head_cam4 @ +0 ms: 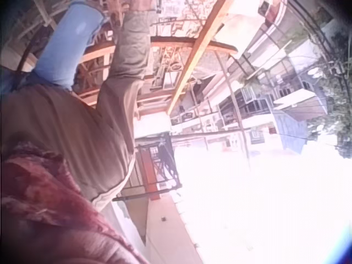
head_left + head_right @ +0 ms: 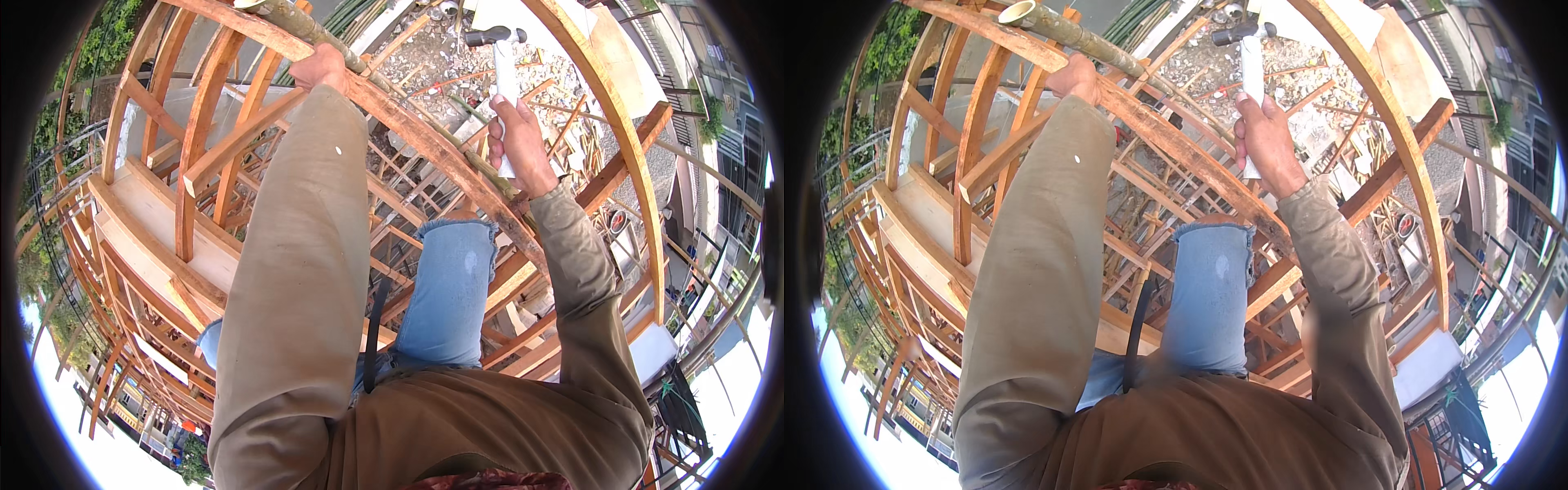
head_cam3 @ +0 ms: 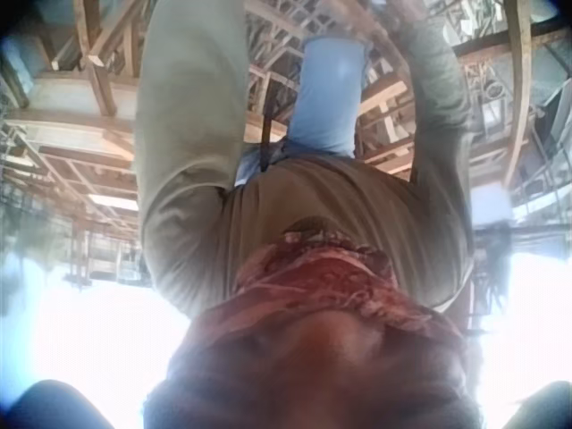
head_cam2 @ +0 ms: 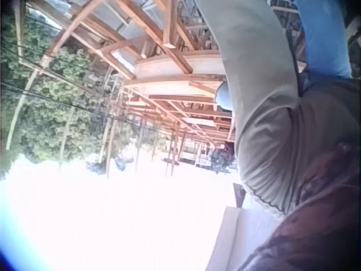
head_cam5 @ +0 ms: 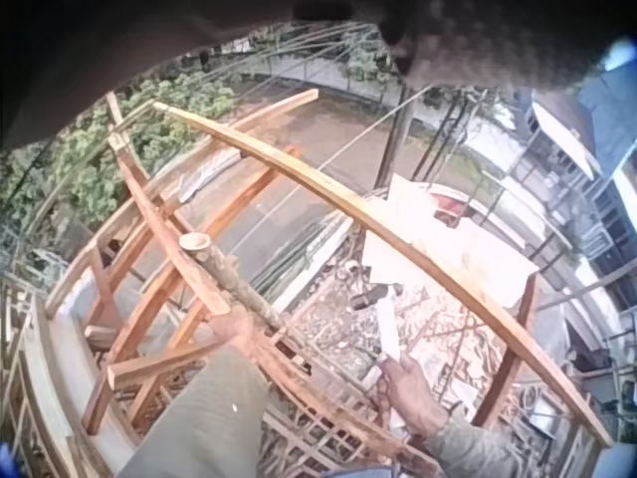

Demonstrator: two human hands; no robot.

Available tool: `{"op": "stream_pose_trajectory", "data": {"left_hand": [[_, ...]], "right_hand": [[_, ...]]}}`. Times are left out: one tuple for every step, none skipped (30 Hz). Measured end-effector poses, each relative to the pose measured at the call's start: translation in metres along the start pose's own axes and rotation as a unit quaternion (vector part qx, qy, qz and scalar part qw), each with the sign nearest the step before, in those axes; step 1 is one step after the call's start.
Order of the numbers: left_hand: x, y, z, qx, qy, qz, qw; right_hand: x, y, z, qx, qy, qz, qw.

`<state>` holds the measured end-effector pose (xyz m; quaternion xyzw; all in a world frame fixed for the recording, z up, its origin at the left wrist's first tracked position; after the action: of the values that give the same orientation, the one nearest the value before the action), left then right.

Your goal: The person assembles a wooden roof truss by positioning wooden planks and securing them with a hammer and nails. The person repeatedly hammers nails into the joints of the wooden frame to fasten the structure.

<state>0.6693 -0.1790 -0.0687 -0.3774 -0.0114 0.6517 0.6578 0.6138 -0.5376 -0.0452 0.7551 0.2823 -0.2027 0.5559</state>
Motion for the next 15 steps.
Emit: {"op": "stream_pose_trajectory", "data": {"left_hand": [[0.001,-0.002,-0.001,0.007,-0.009,0.0,1.0],[0.003,-0.003,-0.002,0.016,-0.016,-0.005,1.0],[0.005,-0.002,-0.004,0.002,0.004,-0.007,1.0],[0.005,0.001,-0.005,0.003,0.006,-0.01,1.0],[0.008,0.0,-0.007,0.0,0.006,-0.015,1.0],[0.01,0.002,-0.008,0.0,0.005,-0.018,1.0],[0.011,0.003,-0.008,-0.007,0.0,-0.02,1.0],[0.011,0.006,-0.009,0.002,-0.01,-0.02,1.0],[0.011,0.008,-0.008,0.005,-0.028,-0.022,0.999],[0.011,0.008,-0.007,0.003,-0.046,-0.027,0.999],[0.01,0.014,-0.008,-0.003,-0.029,-0.002,1.0],[0.01,0.013,-0.009,0.005,-0.02,0.003,1.0],[0.009,0.016,-0.008,-0.003,-0.023,-0.003,1.0],[0.01,0.011,-0.005,-0.025,-0.037,-0.016,0.999],[0.008,0.011,-0.006,-0.025,-0.033,-0.023,0.999]], "right_hand": [[0.003,-0.001,0.002,-0.063,0.009,-0.064,0.996],[-0.004,0.005,-0.013,-0.093,0.082,-0.123,0.985],[-0.01,0.029,-0.026,-0.126,0.065,-0.142,0.98],[-0.02,0.052,-0.044,-0.133,0.09,-0.183,0.97],[-0.024,0.088,-0.052,-0.123,0.0,-0.153,0.981],[-0.027,0.125,-0.055,-0.08,-0.076,-0.061,0.992],[-0.026,0.165,-0.053,-0.002,-0.133,0.075,0.988],[-0.026,0.201,-0.046,0.052,-0.159,0.2,0.965],[-0.025,0.218,-0.043,0.098,-0.141,0.293,0.941],[-0.023,0.217,-0.04,0.12,-0.152,0.329,0.924],[-0.016,0.195,-0.046,0.099,-0.131,0.289,0.943],[-0.017,0.15,-0.056,0.008,-0.116,0.202,0.972],[-0.016,0.102,-0.061,-0.16,-0.038,0.019,0.986],[-0.016,0.065,-0.06,-0.259,0.065,-0.083,0.96],[-0.016,0.044,-0.05,-0.284,0.107,-0.118,0.945]]}}
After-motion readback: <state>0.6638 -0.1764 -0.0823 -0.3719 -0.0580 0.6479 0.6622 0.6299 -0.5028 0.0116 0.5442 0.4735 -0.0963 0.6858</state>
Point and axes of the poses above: each hand's wrist, its own x-axis towards the middle knuckle, its own z-axis out of the back of the hand, y = z × x, the point moved 5 cm from there along x, towards the middle knuckle, and after that the axes turned 14 degrees about x, right-handed, at the moved point
